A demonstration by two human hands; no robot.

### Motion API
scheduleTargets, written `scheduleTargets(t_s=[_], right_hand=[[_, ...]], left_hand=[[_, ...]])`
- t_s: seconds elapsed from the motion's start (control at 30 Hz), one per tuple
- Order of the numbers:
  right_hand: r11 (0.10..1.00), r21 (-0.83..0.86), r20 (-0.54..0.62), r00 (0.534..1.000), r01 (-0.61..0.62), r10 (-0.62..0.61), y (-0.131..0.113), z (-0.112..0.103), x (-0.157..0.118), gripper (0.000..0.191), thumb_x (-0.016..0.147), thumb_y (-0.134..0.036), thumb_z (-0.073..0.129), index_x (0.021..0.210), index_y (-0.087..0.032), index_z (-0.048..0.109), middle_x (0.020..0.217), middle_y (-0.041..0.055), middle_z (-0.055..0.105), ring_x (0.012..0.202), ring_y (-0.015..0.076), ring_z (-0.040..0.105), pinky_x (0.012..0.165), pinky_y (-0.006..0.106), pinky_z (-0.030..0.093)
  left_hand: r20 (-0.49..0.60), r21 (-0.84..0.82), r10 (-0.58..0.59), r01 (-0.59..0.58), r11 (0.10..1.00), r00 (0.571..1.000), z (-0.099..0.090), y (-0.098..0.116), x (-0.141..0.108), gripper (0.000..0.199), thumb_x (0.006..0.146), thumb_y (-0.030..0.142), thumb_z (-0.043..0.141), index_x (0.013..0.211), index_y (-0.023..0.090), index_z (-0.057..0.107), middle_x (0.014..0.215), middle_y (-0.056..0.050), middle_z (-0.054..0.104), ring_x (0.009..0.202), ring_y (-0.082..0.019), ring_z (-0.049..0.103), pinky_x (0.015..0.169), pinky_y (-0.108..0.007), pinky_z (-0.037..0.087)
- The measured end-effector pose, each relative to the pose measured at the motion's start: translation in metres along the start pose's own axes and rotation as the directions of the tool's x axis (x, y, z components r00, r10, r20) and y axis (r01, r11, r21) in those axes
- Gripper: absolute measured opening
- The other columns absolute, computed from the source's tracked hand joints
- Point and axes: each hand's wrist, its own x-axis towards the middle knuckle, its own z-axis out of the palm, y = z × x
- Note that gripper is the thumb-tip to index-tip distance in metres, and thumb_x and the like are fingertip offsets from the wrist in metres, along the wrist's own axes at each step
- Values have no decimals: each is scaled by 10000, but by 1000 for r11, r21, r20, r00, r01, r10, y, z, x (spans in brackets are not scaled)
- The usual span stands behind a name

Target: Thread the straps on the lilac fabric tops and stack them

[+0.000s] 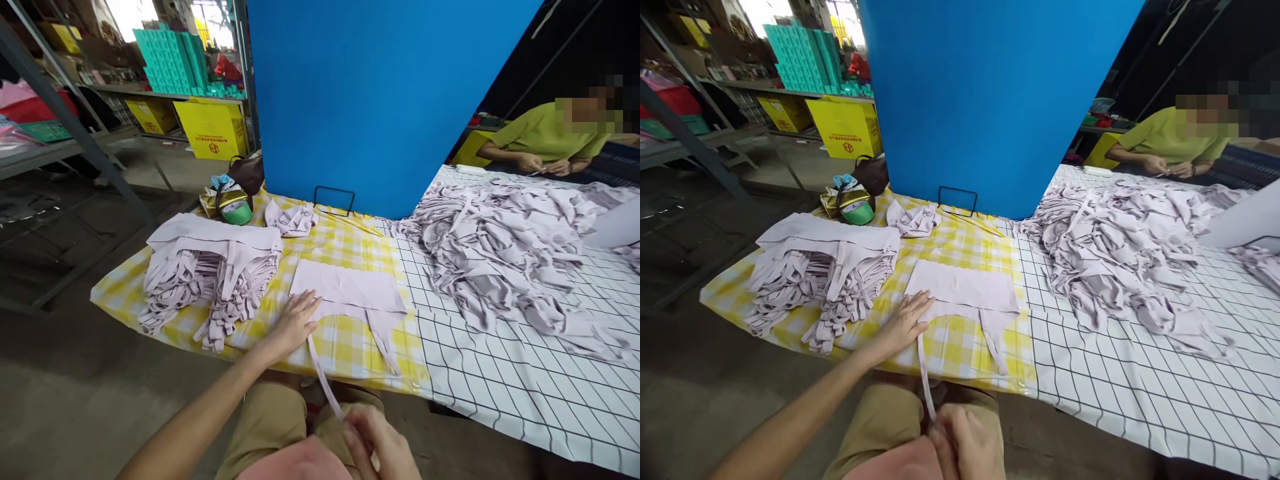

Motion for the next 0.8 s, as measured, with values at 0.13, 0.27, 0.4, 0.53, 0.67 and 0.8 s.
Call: scheduleTargets(t_s=[0.13, 0.27, 0.4, 0.53, 0.67, 0.8], right_hand=[[885, 379, 258, 949, -272, 181, -29, -37, 51, 284, 876, -437, 430, 733, -202, 501, 522, -36, 469, 463, 97, 420, 482, 218, 336], [600, 669, 366, 897, -439, 249, -39, -52, 87, 210, 845, -377, 492, 844, -177, 555, 585, 1, 591, 575, 127, 541, 613, 258, 410], [448, 745, 454, 868, -494, 202, -36, -58, 106, 227, 736, -230, 563, 951, -169, 594, 757, 38, 658, 647, 141, 594, 650, 279, 433], [474, 720, 448, 861, -507, 241, -28, -59, 119, 263, 717, -288, 625, 950, -168, 620, 800, 56, 671, 625, 128, 596, 574, 245, 422], [549, 674, 395, 869, -495, 298, -23, -52, 129, 279, 713, -410, 651, 831, -161, 607, 695, 29, 647, 488, 93, 522, 476, 225, 370], [563, 662, 358, 869, -495, 342, -17, -45, 139, 320, 721, -465, 634, 706, -151, 571, 547, -18, 569, 374, 46, 382, 396, 204, 267]], left_hand=[[132, -573, 201, -91, 815, 971, -23, 35, -13, 470, 895, 404, 413, 1319, 200, 426, 1348, -79, 459, 1278, -210, 369, 1070, -370, 274], [211, -746, 235, 1, 665, 949, -36, 54, -26, 599, 784, 449, 597, 1312, 212, 440, 1353, -77, 453, 1275, -267, 359, 1055, -373, 283], [159, -795, 116, 58, 603, 980, -33, 56, -25, 610, 737, 396, 666, 1283, 210, 467, 1223, -76, 558, 1126, -245, 500, 970, -346, 374], [140, -825, 74, 75, 561, 987, -27, 58, -17, 458, 775, 403, 614, 1159, 158, 560, 1013, -67, 628, 932, -189, 568, 835, -294, 439], [97, -805, 25, 63, 589, 995, -23, 64, -12, 382, 799, 452, 558, 999, 132, 614, 883, -56, 622, 780, -146, 542, 686, -226, 422], [67, -700, -40, 75, 711, 997, -18, 64, -10, 423, 844, 506, 449, 767, 124, 612, 533, 35, 434, 496, -73, 341, 477, -194, 268]])
